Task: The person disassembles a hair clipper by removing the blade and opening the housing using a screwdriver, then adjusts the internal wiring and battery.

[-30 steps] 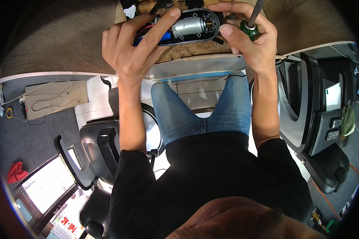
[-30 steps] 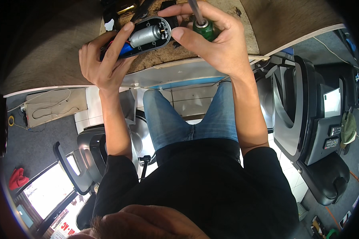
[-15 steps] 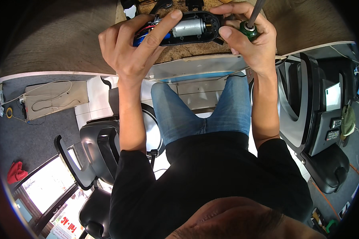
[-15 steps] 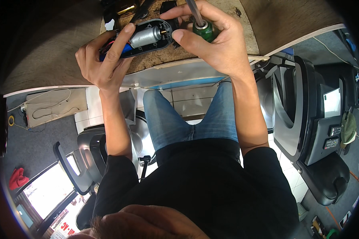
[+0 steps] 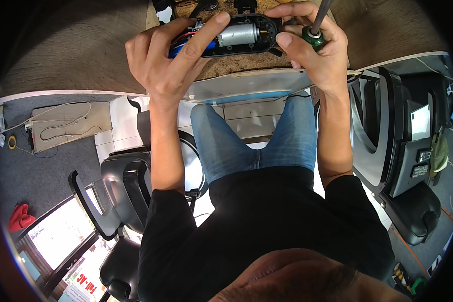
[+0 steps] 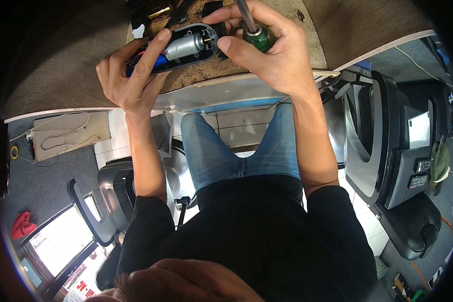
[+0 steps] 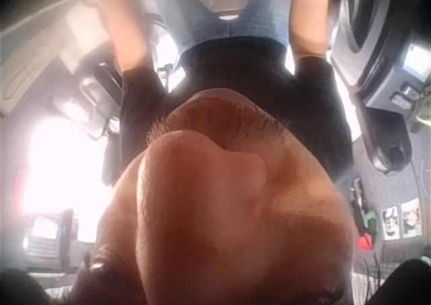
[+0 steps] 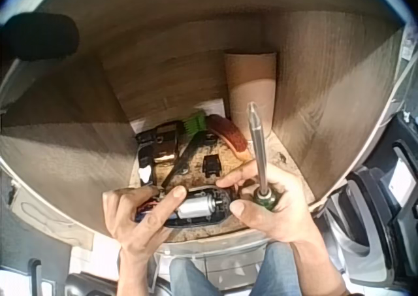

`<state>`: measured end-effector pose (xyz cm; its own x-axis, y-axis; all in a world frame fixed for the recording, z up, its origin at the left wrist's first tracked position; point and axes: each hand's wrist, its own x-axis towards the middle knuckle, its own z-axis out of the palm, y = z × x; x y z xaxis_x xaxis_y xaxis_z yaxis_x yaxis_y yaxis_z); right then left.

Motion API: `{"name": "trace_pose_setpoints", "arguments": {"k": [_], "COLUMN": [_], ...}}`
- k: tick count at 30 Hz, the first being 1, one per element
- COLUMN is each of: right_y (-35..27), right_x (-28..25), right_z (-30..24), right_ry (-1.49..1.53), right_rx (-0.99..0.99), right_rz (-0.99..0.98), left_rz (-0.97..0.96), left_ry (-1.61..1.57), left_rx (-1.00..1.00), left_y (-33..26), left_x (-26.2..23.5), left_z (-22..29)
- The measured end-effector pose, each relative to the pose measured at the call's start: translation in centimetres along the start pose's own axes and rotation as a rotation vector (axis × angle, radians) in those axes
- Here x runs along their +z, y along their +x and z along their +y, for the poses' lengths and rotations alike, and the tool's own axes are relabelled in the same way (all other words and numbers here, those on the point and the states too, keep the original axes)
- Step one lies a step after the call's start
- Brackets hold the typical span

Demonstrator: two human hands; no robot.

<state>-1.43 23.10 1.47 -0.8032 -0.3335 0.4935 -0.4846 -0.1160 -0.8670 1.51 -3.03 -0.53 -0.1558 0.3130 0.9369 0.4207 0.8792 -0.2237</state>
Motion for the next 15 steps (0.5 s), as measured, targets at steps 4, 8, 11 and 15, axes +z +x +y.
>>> {"name": "trace_pose_setpoints", "arguments": {"k": [4, 8, 11, 15], "right_y": [-0.1, 0.0, 0.0, -0.2], "right_x": [0.0, -0.1, -0.1, 0.0], "right_z": [0.0, 0.3, 0.8, 1.1], "right_ry": [0.077, 0.016, 0.023, 0.033], "right_rx": [0.107, 0.023, -0.011, 0.006], "right_rz": [-0.001, -0.005, 0.007, 0.027], "left_rz": [0.004, -0.011, -0.016, -0.022], "left_ry": [-0.002, -0.004, -0.012, -0.022], "left_rx": [0.002, 0.007, 0.007, 0.003], "left_y": [0.1, 0.1, 0.1, 0.1], "left_x": [0.0, 0.0, -0.1, -0.1], "left_z": [0.0, 0.0, 0.0, 0.0]}}
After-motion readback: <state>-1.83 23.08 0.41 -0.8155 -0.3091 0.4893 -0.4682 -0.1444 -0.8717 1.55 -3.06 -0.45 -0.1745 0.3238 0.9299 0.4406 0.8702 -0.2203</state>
